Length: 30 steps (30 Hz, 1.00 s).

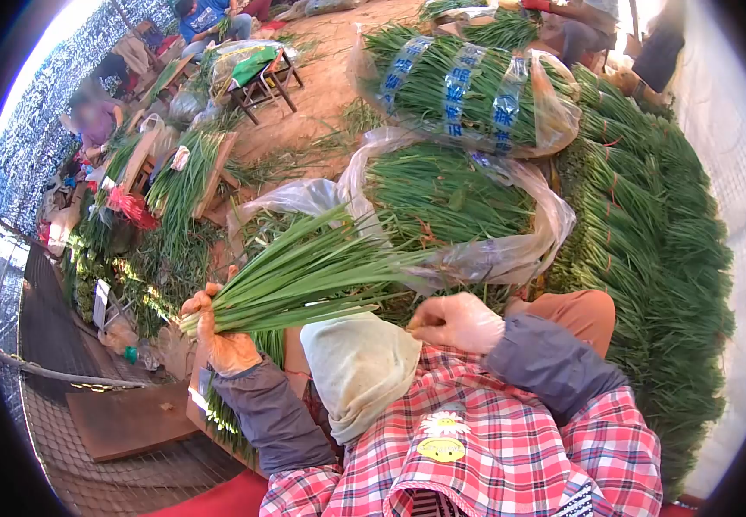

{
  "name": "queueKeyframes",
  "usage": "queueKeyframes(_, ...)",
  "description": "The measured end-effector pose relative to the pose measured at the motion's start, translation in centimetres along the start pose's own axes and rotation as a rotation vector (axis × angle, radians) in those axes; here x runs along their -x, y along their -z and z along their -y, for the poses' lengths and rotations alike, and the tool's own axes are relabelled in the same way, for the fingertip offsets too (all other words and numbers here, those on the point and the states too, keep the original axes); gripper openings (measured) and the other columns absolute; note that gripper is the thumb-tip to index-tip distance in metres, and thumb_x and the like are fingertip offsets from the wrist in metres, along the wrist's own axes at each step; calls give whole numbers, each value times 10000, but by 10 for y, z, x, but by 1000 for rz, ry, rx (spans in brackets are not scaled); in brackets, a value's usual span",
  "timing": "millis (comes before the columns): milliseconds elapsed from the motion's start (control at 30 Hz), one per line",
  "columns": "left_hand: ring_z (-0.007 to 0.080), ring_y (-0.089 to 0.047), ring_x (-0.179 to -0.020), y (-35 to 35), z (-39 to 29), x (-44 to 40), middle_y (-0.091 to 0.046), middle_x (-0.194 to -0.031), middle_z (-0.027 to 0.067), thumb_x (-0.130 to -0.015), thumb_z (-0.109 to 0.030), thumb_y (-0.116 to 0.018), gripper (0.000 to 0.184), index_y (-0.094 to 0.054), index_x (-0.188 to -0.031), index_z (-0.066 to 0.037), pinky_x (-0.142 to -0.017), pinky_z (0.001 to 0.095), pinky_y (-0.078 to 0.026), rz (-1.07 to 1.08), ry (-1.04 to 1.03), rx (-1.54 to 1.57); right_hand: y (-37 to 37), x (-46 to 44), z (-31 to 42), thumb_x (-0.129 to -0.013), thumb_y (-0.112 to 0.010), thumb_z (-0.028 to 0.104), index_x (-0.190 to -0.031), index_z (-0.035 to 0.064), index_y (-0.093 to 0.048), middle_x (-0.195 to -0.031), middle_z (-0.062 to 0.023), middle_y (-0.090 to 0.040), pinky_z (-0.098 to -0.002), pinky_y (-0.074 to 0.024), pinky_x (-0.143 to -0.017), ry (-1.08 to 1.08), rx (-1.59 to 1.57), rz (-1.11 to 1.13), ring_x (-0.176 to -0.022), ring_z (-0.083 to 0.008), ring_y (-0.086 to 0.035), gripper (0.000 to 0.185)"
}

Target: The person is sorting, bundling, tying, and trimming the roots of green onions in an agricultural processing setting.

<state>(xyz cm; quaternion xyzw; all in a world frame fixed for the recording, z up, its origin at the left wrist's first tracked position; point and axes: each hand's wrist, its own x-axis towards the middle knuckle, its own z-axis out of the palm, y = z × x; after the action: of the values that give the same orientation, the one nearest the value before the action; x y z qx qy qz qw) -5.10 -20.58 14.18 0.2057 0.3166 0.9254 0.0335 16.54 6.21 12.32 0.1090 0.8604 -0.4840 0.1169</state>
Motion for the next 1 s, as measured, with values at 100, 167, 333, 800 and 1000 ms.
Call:
queueKeyframes(100, 200, -531, -1037, -8, 12, 3, -550, -947, 44, -843, -7, -551, 139, -524, -953, -89, -999, 586, -367, 62, -39, -65, -10, -20, 9, -747, -642, 414, -1018, 85, -612, -842, -132, -649, -364, -478, -709, 27, 148, -117, -816, -283, -627, 427)
queueKeyframes(167, 199, -521, -1039, -11, 18, 4, -524, -918, 29, -827, -3, -562, 157, -526, -954, -88, -993, 597, -367, 72, -31, -104, -26, -34, 13, -760, -626, 414, -1021, 86, -606, -836, -133, -646, -372, -476, -709, 152, 216, -176, -813, -289, -623, 420)
queueKeyframes(333, 185, -542, -993, -17, 25, 12, -538, -896, 16, -831, 16, -558, 149, -531, -926, -97, -984, 599, -378, 24, -7, -49, -45, -46, 17, -886, -558, 285, -930, 48, -647, -641, -67, -608, -281, -449, -484, 17, -585, -9, -558, -161, -590, 257)
queueKeyframes(800, 192, -570, -925, -29, 33, 11, -554, -859, 36, -799, -1, -605, 150, -530, -872, -109, -994, 594, -370, 11, -106, -95, 2, -14, -25, -802, -484, 621, -1030, 12, -641, -973, -183, -642, -364, -469, -817, -303, 403, 334, -942, -293, -611, 670)
queueKeyframes(1000, 244, -583, -811, -126, 53, 50, -541, -724, 63, -726, -14, -582, 102, -494, -720, -65, -888, 459, -436, 977, -299, -786, -53, -43, -44, -714, -522, 698, -1359, 106, -357, -1316, -189, -440, -407, -431, -921, 70, -1477, 799, -1132, -297, -511, 891)
